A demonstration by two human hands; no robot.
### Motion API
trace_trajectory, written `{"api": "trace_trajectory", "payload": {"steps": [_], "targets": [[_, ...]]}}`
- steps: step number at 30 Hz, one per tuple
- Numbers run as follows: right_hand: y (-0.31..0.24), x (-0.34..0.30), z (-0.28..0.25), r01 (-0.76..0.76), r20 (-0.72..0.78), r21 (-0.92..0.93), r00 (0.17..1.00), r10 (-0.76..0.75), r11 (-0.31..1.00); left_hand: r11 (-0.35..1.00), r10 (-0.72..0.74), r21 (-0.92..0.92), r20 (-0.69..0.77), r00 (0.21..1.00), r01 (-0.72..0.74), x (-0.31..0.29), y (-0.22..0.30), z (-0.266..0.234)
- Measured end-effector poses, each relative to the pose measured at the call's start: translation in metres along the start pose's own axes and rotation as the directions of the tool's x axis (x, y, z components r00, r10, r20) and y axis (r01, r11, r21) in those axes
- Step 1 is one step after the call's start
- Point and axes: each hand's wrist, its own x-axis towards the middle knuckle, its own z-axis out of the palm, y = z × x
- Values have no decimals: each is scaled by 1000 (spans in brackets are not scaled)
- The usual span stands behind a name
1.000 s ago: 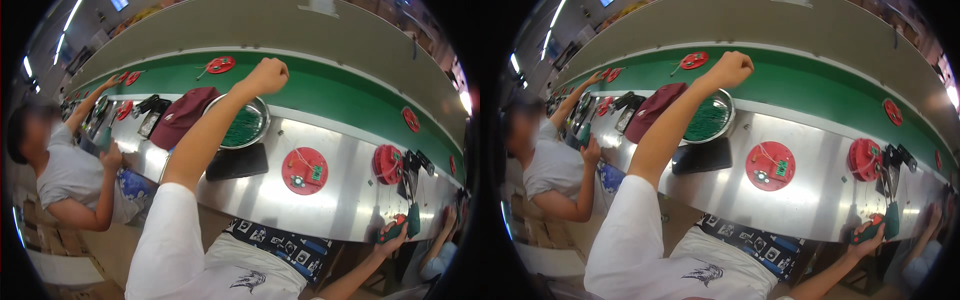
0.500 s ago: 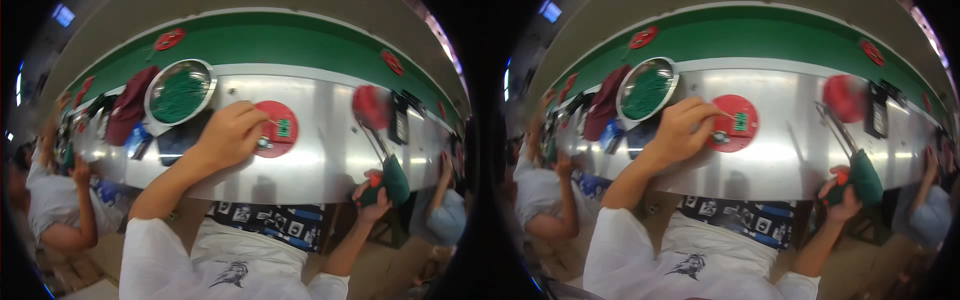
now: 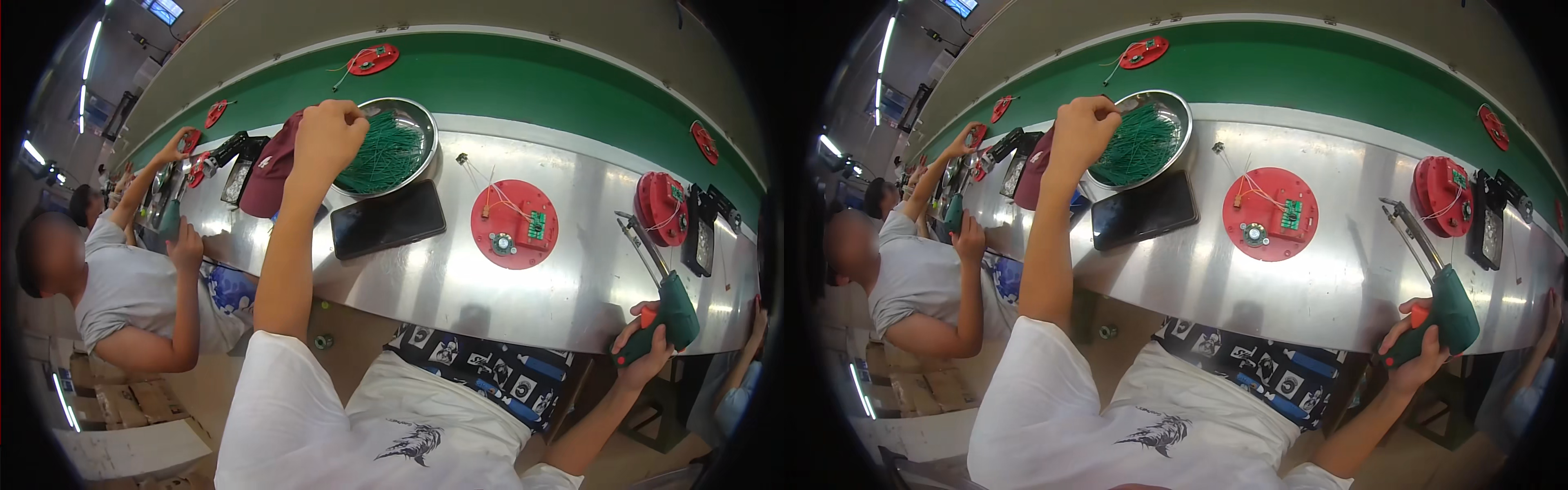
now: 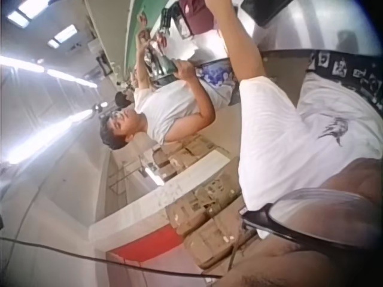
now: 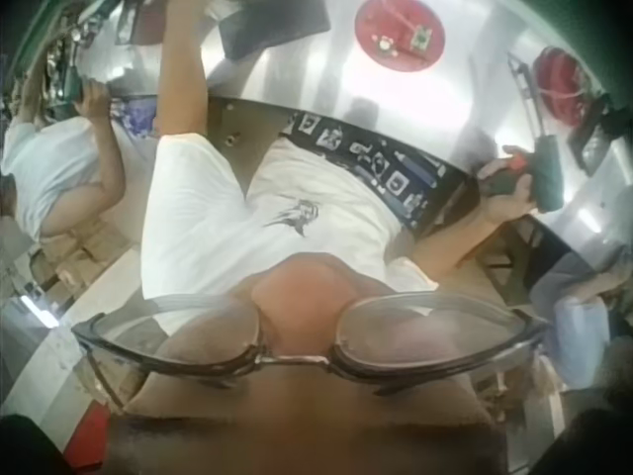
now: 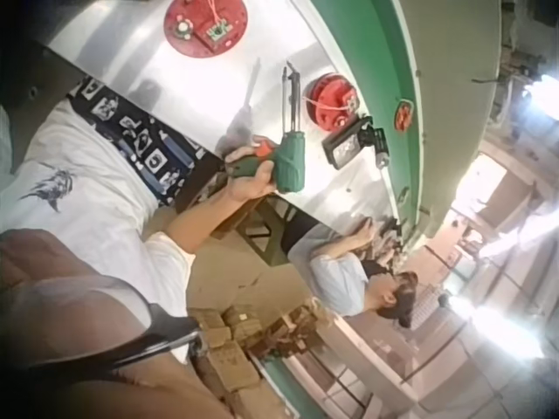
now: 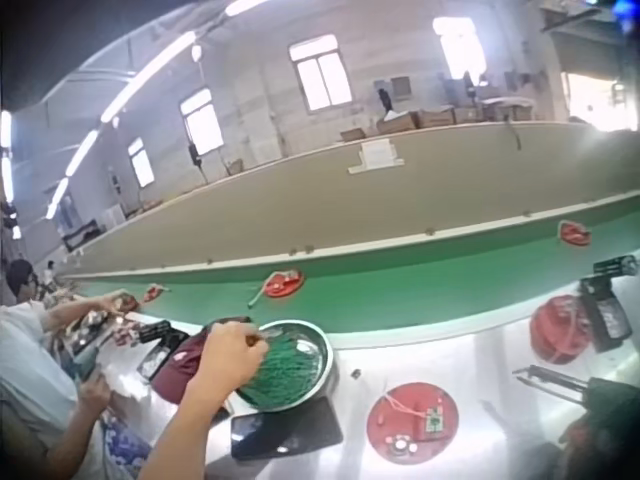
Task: Soldering electronic components onto circuit boards on a factory assembly line.
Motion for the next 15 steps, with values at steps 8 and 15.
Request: {"api": "trace_trajectory", "payload": {"steps": [8, 15], "targets": [[1, 2, 1, -12, -52, 4, 999, 12, 1000, 993, -115, 40, 93, 989, 112, 1, -7, 36], [3, 1, 3, 19, -81, -35, 996, -22, 999, 958, -152, 253, 43, 987, 136, -8, 7, 38]]}}
